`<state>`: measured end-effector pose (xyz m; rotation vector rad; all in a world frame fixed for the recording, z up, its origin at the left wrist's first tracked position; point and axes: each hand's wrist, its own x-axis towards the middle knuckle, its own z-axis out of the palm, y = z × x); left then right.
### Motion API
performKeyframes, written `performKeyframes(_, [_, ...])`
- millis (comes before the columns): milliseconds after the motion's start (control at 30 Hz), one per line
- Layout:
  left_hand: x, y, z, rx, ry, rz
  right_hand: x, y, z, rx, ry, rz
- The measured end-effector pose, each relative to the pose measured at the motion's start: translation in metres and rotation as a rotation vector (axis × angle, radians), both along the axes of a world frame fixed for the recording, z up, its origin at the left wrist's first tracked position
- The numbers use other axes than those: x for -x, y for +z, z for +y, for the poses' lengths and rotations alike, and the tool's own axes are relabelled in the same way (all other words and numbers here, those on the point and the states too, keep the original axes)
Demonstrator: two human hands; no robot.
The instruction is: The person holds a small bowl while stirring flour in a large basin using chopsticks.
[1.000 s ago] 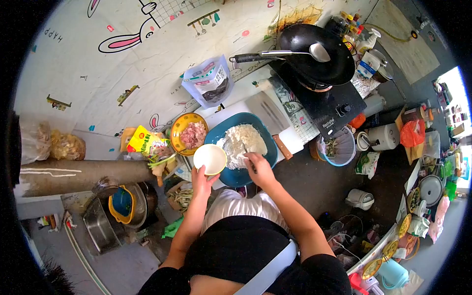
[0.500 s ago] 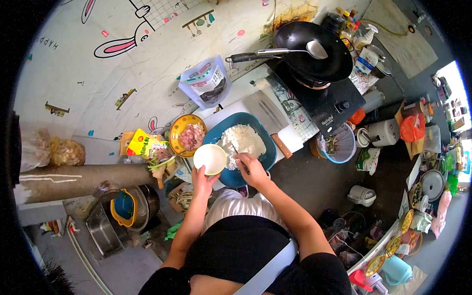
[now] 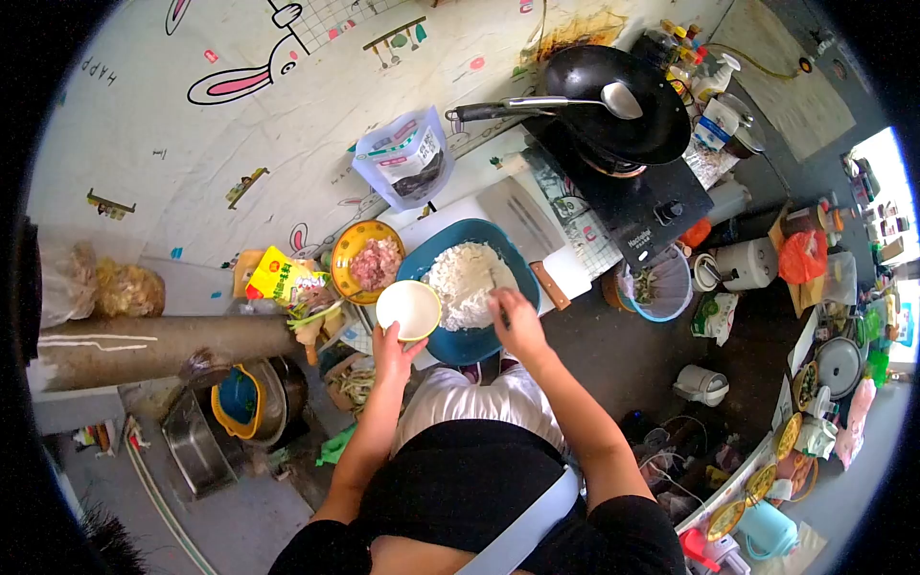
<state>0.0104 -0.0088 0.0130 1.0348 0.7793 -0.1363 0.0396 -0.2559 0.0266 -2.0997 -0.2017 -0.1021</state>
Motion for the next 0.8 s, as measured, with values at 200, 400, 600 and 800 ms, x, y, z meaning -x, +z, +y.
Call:
performKeyframes(200, [-0.002,0.003,-0.003,-0.005,-0.024,-0.011,0.018,0.006,0.023,-0.118,0.151,0.105])
performKeyframes(400, [-0.006,-0.004,-0.005,-0.005,-0.031,0.01,0.009,-0.012,0.003,-0.098,0.073,0.018])
performKeyframes(600, [-0.008,-0.004,-0.007,0.006,-0.045,0.004,0.009,-0.012,0.002,0.029,0.069,0.029])
performKeyframes(800, [-0.008,-0.001,-0.01,-0.015,-0.052,-0.015,0.02,0.0,0.024,-0.18,0.256,0.047])
